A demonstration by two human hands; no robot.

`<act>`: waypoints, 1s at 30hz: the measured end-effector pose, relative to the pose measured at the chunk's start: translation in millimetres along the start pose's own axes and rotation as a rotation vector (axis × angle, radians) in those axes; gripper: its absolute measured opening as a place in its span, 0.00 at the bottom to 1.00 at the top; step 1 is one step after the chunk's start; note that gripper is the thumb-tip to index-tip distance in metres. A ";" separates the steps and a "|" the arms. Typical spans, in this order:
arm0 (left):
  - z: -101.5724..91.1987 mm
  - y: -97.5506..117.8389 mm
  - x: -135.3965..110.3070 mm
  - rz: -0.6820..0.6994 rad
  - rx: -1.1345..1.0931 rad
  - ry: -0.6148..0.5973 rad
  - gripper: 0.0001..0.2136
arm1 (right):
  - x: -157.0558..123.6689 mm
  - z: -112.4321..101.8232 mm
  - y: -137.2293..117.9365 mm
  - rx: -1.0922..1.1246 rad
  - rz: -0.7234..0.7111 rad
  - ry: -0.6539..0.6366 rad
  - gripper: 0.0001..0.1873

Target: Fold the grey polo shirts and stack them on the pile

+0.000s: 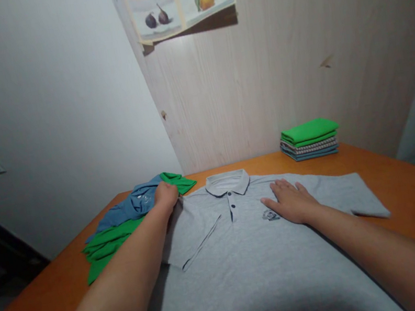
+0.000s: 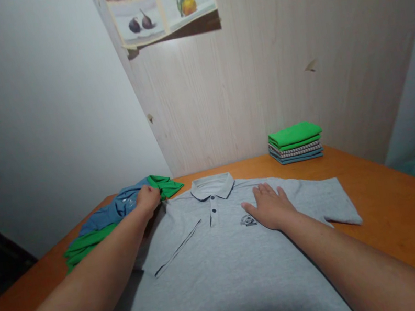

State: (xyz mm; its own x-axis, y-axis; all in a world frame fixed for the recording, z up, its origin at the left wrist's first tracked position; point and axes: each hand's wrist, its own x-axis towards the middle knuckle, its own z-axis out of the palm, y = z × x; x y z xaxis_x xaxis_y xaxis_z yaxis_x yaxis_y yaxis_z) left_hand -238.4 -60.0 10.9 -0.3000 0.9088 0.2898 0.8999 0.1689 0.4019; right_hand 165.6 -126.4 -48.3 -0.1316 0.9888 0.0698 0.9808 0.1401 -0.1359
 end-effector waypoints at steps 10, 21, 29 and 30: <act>14.8 2.0 -60.2 0.210 0.255 -0.064 0.13 | -1.8 -2.2 -1.8 -0.005 0.003 0.002 0.46; 15.5 10.9 -65.8 0.329 0.382 -0.159 0.16 | -1.4 -3.0 -1.7 0.005 -0.001 0.002 0.47; 22.4 36.2 -56.3 0.414 0.347 -0.125 0.19 | -3.4 -6.6 -4.2 0.001 0.000 -0.008 0.47; 25.5 39.3 -54.4 0.433 0.339 -0.145 0.19 | -3.4 -6.7 -4.0 0.000 0.001 -0.006 0.47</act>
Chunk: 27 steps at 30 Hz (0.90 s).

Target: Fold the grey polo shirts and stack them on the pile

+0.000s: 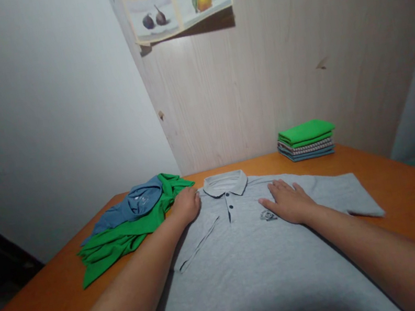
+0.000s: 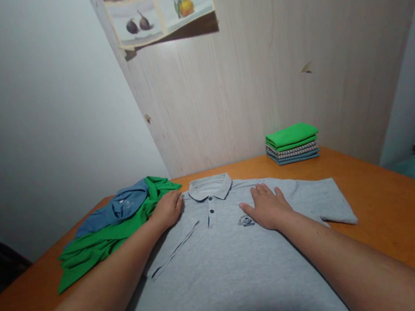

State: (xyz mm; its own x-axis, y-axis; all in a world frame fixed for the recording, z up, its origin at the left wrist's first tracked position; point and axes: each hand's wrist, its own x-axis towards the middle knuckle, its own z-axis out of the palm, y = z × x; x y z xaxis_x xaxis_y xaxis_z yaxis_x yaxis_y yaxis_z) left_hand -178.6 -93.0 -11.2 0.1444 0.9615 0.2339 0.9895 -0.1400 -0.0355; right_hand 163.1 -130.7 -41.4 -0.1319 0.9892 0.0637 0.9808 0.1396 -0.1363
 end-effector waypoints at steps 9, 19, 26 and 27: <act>13.5 7.5 21.7 -0.016 -0.024 -0.155 0.22 | -1.2 -0.6 -1.4 -0.006 0.008 0.001 0.46; 18.5 19.4 26.5 -0.037 -0.073 -0.154 0.25 | -1.3 -1.6 -2.3 0.016 0.021 -0.015 0.47; 22.0 34.7 16.5 -0.039 -0.188 -0.110 0.31 | -0.1 -0.6 -1.7 0.025 0.021 -0.018 0.47; 23.7 35.4 16.6 -0.034 -0.214 -0.118 0.33 | 0.1 -0.5 -1.5 0.023 0.022 -0.020 0.47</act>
State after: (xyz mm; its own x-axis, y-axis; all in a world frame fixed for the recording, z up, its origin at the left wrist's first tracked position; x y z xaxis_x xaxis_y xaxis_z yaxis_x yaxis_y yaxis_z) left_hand -141.3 -76.4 -31.6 0.1227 0.9856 0.1162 0.9734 -0.1424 0.1796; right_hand 161.7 -130.9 -40.7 -0.1130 0.9928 0.0407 0.9800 0.1181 -0.1599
